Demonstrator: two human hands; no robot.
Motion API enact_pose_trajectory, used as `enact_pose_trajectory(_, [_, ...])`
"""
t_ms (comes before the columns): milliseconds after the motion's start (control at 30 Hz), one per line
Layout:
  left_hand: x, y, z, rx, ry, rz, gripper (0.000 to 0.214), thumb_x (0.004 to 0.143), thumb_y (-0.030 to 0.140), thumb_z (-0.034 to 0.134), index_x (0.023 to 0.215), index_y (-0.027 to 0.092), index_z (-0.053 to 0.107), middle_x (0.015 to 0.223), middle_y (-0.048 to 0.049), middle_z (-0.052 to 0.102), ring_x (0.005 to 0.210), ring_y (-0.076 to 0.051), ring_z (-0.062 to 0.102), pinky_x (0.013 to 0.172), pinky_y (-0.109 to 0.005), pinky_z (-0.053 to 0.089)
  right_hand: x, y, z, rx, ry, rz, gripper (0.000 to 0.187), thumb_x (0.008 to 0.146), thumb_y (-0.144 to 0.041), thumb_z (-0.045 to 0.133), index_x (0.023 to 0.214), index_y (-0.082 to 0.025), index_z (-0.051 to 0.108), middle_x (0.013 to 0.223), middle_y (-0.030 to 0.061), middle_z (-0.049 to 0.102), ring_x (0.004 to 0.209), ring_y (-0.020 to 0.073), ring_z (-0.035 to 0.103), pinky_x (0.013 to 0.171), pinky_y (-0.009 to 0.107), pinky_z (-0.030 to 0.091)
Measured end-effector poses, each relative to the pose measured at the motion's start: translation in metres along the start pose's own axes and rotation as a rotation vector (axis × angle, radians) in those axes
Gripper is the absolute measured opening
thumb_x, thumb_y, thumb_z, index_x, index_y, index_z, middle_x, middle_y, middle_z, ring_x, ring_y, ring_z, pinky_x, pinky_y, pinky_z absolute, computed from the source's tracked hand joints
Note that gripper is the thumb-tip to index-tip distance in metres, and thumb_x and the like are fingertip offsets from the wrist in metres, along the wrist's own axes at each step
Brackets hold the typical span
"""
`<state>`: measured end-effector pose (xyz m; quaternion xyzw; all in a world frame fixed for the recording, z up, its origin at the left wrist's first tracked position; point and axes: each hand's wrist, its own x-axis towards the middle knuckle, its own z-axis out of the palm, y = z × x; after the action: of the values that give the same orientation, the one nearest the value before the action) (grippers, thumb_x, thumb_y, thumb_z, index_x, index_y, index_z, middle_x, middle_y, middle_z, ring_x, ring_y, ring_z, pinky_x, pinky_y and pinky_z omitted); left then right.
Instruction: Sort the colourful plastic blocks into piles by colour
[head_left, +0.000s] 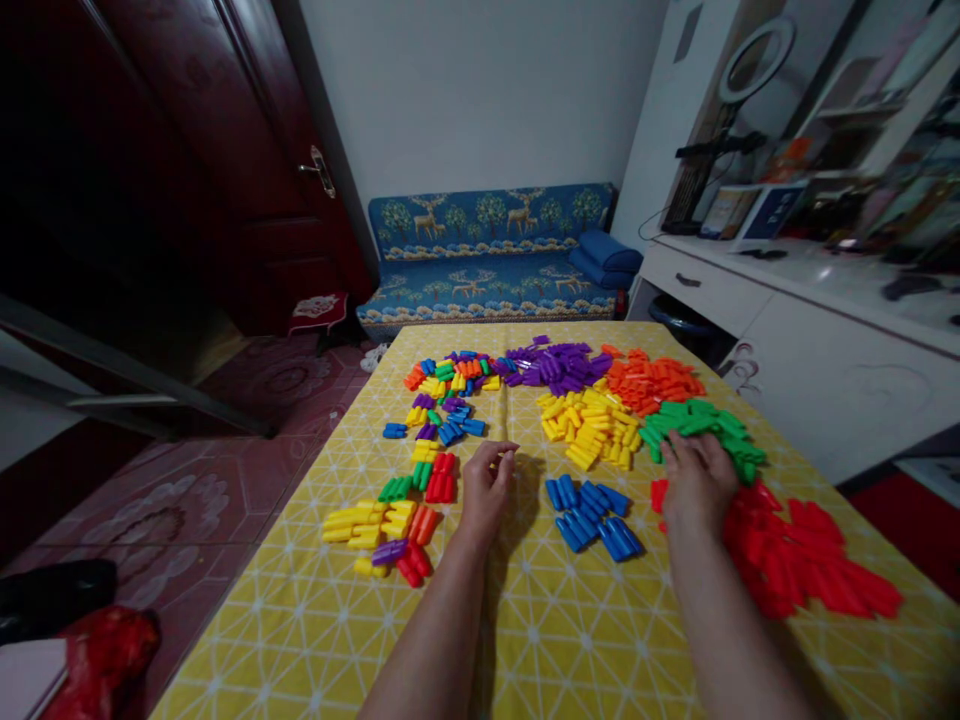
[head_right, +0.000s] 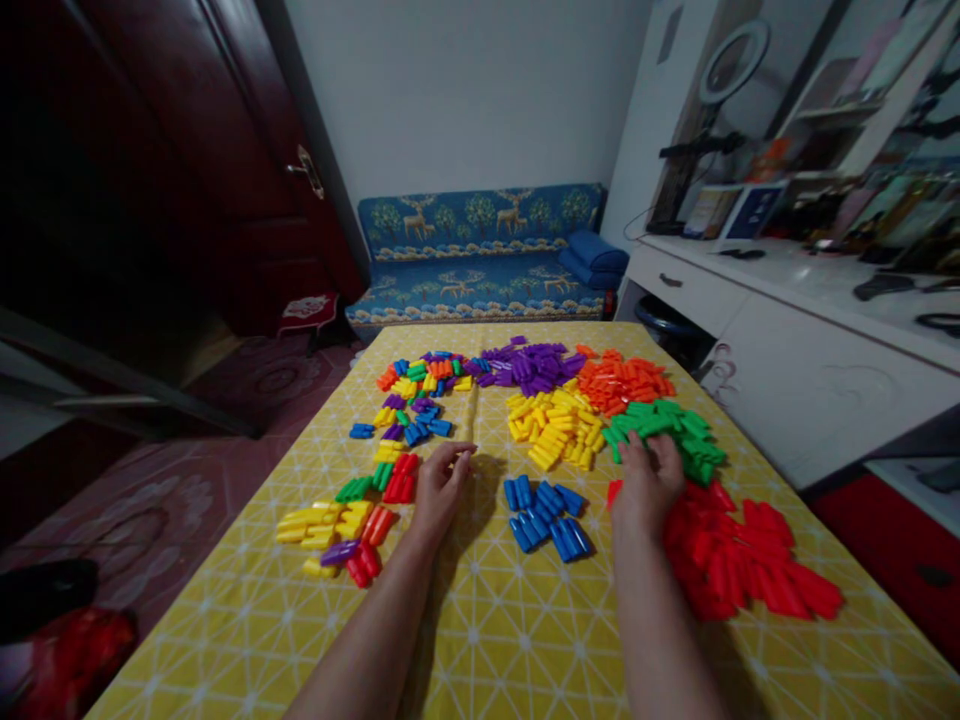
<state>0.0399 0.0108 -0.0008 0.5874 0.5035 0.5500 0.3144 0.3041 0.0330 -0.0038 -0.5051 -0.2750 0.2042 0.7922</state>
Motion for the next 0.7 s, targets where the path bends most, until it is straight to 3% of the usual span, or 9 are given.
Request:
enact_pose_trajectory(167, [-0.001,0.000,-0.003,0.216,0.015,0.157,0.021,0.089,0.018,0.049,0.096,0.020,0.069,0.093,-0.0069,0.069,0.087,-0.018,0.064,0.074,-0.028,0.050,-0.013,-0.002,0.006,-0.062,0.000,-0.011,0.059,0.074,-0.041,0.070,0.126,-0.020,0.052,0.131,0.0127,0.053,0.121,0.0264,0.055,0.096,0.045,0.051])
enact_pose_trajectory(267, [-0.003,0.007,-0.009,0.491,0.110,0.196,0.027,0.086,0.012,0.049,0.101,0.022,0.069,0.102,-0.0083,0.069,0.101,-0.024,0.060,0.090,-0.039,0.048,-0.041,-0.017,0.025,-0.074,-0.107,-0.022,0.056,0.076,-0.039,0.069,0.127,-0.019,0.053,0.134,0.0141,0.053,0.116,0.0259,0.060,0.093,0.043,0.053])
enact_pose_trajectory(367, [-0.005,0.013,-0.015,0.791,0.235,0.098,0.038,0.078,0.008,0.055,0.110,0.024,0.067,0.123,-0.0096,0.063,0.122,-0.031,0.049,0.104,-0.052,0.037,-0.078,-0.033,0.044,-0.125,-0.332,0.010,0.044,0.082,-0.039,0.063,0.122,-0.020,0.057,0.121,0.0120,0.063,0.096,0.0221,0.068,0.082,0.038,0.056])
enact_pose_trajectory(467, [-0.005,0.012,-0.018,0.980,0.301,-0.038,0.046,0.074,0.011,0.058,0.118,0.023,0.064,0.144,-0.0130,0.047,0.139,-0.038,0.031,0.109,-0.061,0.027,-0.112,-0.039,0.056,-0.192,-0.545,0.043,0.038,0.088,-0.039,0.057,0.120,-0.020,0.057,0.106,0.0102,0.070,0.087,0.0204,0.070,0.076,0.034,0.056])
enact_pose_trajectory(600, [-0.005,0.005,-0.021,1.092,0.220,-0.147,0.045,0.076,0.017,0.061,0.121,0.018,0.064,0.147,-0.0195,0.043,0.137,-0.043,0.034,0.104,-0.061,0.032,-0.143,-0.031,0.064,-0.242,-0.727,-0.025,0.031,0.090,-0.035,0.054,0.118,-0.021,0.057,0.112,0.0108,0.069,0.084,0.0189,0.070,0.071,0.031,0.055])
enact_pose_trajectory(700, [-0.004,0.001,-0.024,1.118,0.174,-0.129,0.033,0.084,0.019,0.054,0.113,0.019,0.069,0.142,-0.0168,0.050,0.133,-0.041,0.041,0.101,-0.055,0.037,-0.152,-0.020,0.065,-0.263,-0.791,-0.079,0.029,0.091,-0.031,0.053,0.118,-0.021,0.057,0.114,0.0101,0.068,0.080,0.0175,0.069,0.070,0.031,0.056])
